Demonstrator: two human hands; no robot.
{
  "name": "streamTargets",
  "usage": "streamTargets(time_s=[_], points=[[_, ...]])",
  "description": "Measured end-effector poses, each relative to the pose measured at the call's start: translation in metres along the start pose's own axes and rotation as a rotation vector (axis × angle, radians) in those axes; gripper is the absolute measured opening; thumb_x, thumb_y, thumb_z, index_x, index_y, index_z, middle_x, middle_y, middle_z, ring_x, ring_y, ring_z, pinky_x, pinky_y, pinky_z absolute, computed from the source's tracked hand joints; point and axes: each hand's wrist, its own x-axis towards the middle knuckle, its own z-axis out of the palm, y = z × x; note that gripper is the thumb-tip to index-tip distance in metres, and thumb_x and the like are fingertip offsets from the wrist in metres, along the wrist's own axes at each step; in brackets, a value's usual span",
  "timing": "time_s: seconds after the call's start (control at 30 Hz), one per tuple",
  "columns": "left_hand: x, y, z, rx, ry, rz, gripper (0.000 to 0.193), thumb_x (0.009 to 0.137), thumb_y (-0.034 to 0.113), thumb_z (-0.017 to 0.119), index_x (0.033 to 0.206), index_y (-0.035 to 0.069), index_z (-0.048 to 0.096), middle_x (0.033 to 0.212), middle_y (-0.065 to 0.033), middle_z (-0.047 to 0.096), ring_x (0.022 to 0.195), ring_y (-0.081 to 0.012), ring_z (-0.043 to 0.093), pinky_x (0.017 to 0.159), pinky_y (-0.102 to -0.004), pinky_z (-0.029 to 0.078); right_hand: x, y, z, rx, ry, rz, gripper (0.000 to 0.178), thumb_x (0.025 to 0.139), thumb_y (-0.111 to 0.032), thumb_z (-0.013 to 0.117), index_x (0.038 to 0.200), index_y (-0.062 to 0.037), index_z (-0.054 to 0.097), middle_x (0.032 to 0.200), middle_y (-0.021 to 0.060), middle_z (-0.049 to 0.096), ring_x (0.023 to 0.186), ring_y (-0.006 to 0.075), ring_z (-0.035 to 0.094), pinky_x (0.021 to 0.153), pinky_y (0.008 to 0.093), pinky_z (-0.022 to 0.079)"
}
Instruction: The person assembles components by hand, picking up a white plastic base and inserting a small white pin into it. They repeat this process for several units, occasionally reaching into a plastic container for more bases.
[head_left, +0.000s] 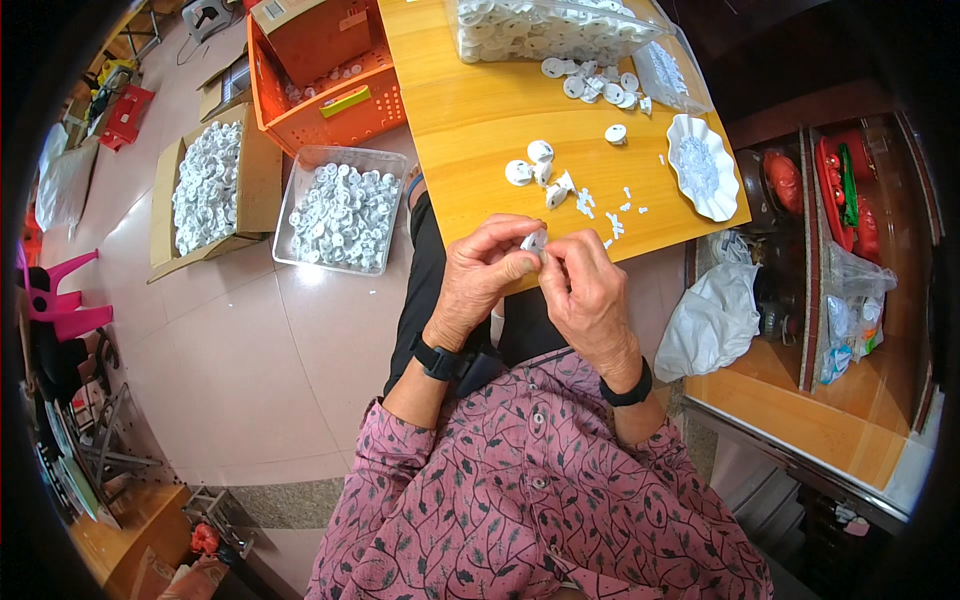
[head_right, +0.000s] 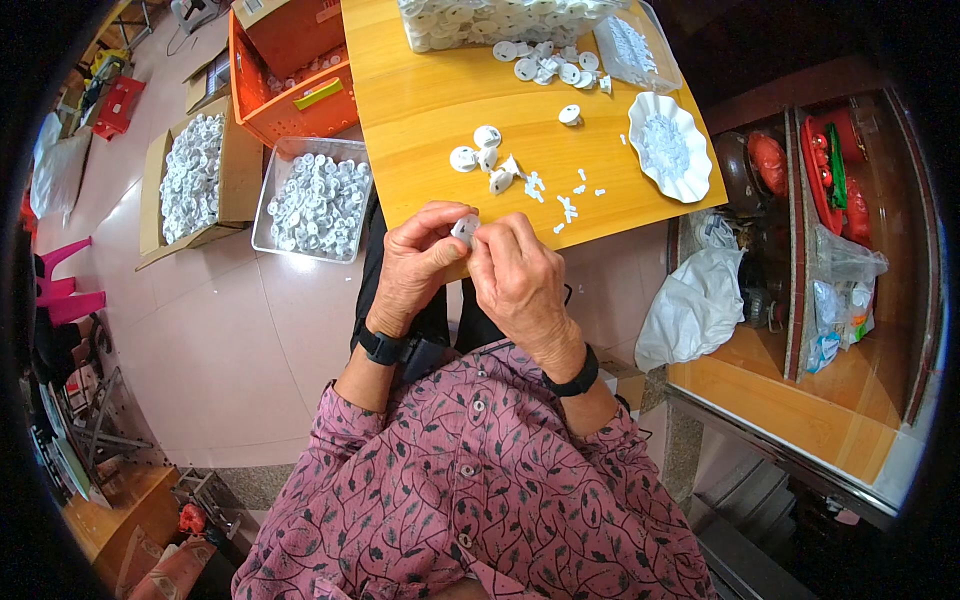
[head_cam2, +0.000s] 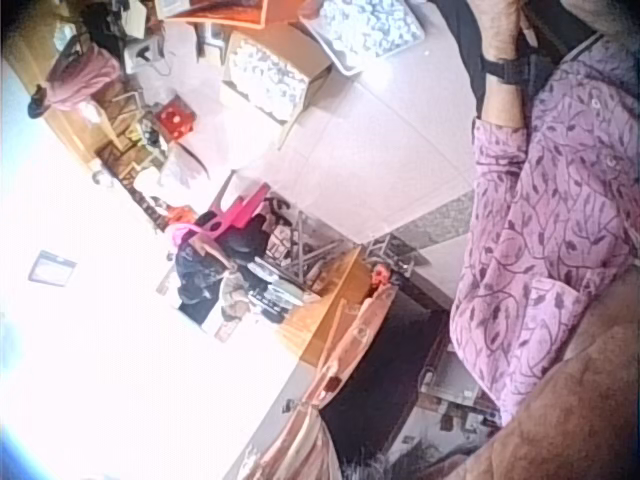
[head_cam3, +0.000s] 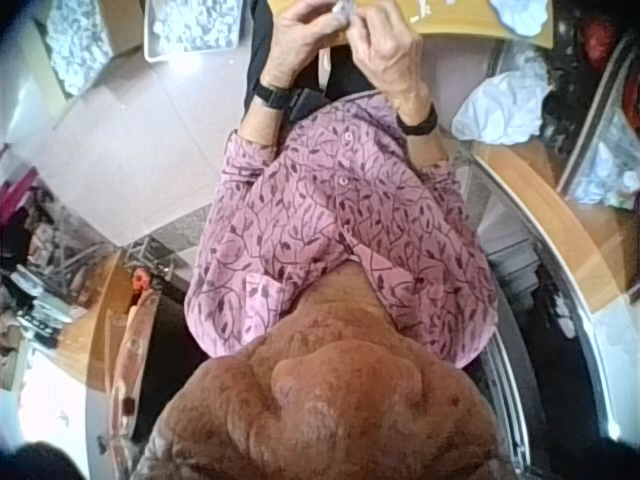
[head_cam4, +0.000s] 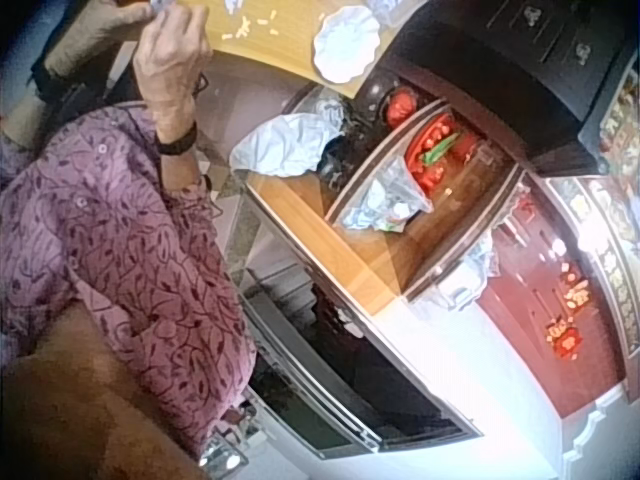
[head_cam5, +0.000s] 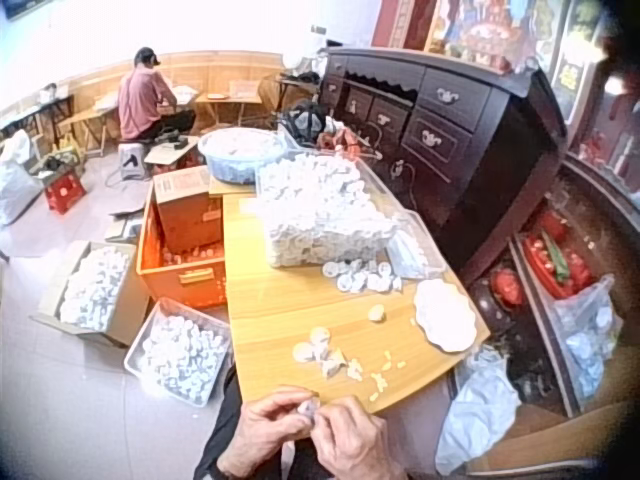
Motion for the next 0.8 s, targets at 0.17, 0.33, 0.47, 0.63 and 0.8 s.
streamTargets(time_s=[0.17,0.33,0.47,0.63,0.8], points=[[-0.001,0.002,0.002,-0.042,0.023,-0.028,0.034,0.081,0.000,0.074,0.114,-0.001,0.065,0.113,-0.0090,0.062,0.103,-0.0159,0.059,0.091,-0.0277,0.049,-0.001,-0.006,-0.003,0.243,0.003,0.179,0.015,0.083,0.005,0.065,0.093,0.0001,0.056,0.085,0.0124,0.056,0.067,0.0246,0.063,0.055,0.0333,0.052],[-0.001,0.001,0.002,-0.071,0.031,-0.033,0.034,0.081,0.000,0.074,0.114,-0.001,0.065,0.113,-0.0090,0.062,0.102,-0.0160,0.059,0.091,-0.0277,0.048,-0.001,-0.005,-0.004,0.247,0.013,0.148,0.014,0.084,0.005,0.064,0.094,0.0006,0.055,0.085,0.0130,0.057,0.067,0.0238,0.063,0.055,0.0323,0.052],[0.000,0.001,0.002,-0.056,0.022,-0.023,0.034,0.081,-0.001,0.074,0.114,-0.001,0.065,0.113,-0.0090,0.062,0.102,-0.0155,0.059,0.091,-0.0271,0.048,-0.001,-0.001,-0.001,0.215,0.025,0.105,0.014,0.084,0.005,0.064,0.094,0.0002,0.055,0.085,0.0141,0.057,0.068,0.0279,0.063,0.056,0.0347,0.051],[0.000,0.001,0.002,-0.039,0.018,-0.028,0.034,0.081,-0.001,0.074,0.114,-0.001,0.065,0.112,-0.0088,0.062,0.101,-0.0148,0.059,0.089,-0.0262,0.049,-0.001,0.003,0.004,0.130,0.019,0.081,0.017,0.082,0.005,0.064,0.093,-0.0009,0.052,0.083,0.0150,0.055,0.068,0.0330,0.061,0.056,0.0387,0.050],[0.000,0.000,0.002,-0.033,0.024,-0.025,0.034,0.081,0.000,0.074,0.114,-0.002,0.065,0.112,-0.0083,0.062,0.101,-0.0147,0.059,0.090,-0.0264,0.049,-0.001,0.004,0.008,0.100,0.018,0.045,0.016,0.083,0.004,0.063,0.093,-0.0010,0.052,0.082,0.0151,0.054,0.068,0.0340,0.060,0.056,0.0404,0.049]])
